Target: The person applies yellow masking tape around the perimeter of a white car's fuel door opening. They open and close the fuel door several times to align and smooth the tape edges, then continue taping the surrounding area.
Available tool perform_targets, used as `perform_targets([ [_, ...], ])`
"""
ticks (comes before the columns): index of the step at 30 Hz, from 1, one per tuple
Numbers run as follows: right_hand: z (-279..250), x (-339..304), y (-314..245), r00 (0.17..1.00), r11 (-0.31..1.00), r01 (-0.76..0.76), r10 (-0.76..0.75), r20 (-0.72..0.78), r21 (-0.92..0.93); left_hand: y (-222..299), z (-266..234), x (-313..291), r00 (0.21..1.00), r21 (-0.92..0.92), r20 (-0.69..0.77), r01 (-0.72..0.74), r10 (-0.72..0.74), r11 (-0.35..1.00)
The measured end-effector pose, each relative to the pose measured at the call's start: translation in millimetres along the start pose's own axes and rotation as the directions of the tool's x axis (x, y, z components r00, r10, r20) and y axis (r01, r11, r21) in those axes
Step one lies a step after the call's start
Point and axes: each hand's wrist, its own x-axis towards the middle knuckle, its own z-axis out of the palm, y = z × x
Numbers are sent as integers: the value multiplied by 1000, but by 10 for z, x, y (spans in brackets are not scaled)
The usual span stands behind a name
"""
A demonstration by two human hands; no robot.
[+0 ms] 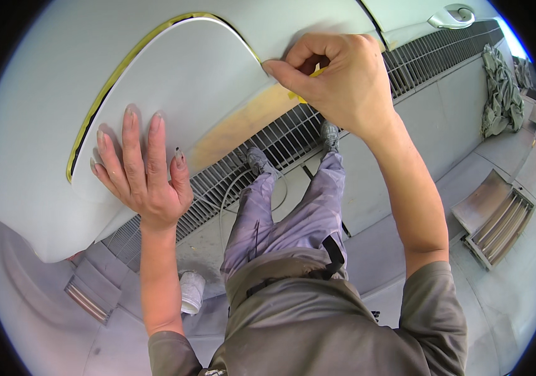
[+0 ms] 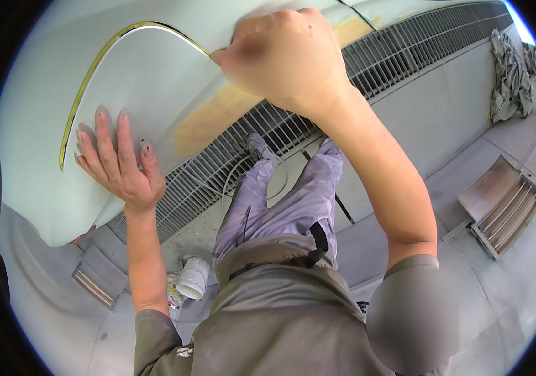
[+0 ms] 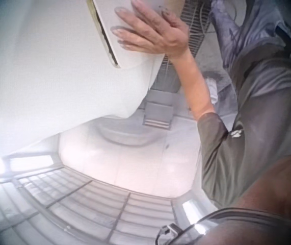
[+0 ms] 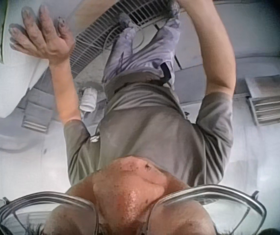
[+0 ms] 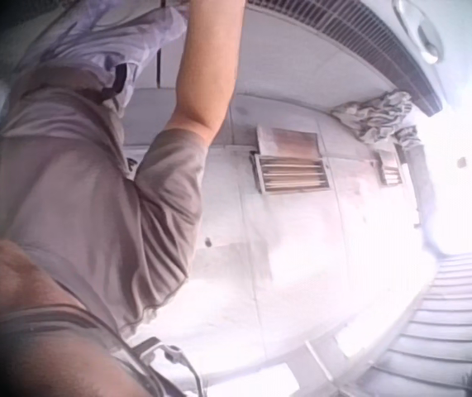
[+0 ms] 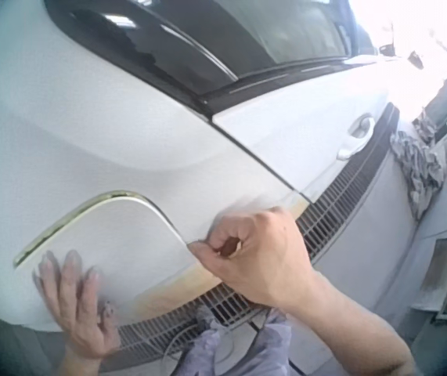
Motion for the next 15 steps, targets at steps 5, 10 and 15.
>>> perform_targets([
  [5, -41, 59, 11, 1000, 1000, 2, -2, -7, 16, 6, 13, 30, 1000, 10, -11, 0, 0, 1000],
  [10, -5, 61, -51, 1000, 1000, -11, 11, -3, 20, 6, -3, 37, 1000, -15, -2, 8, -8, 1000],
  [15, -40, 107, -99, 1000, 1000, -9, 9, -5, 4, 6, -13, 38, 1000, -12, 3, 7, -7, 1000],
])
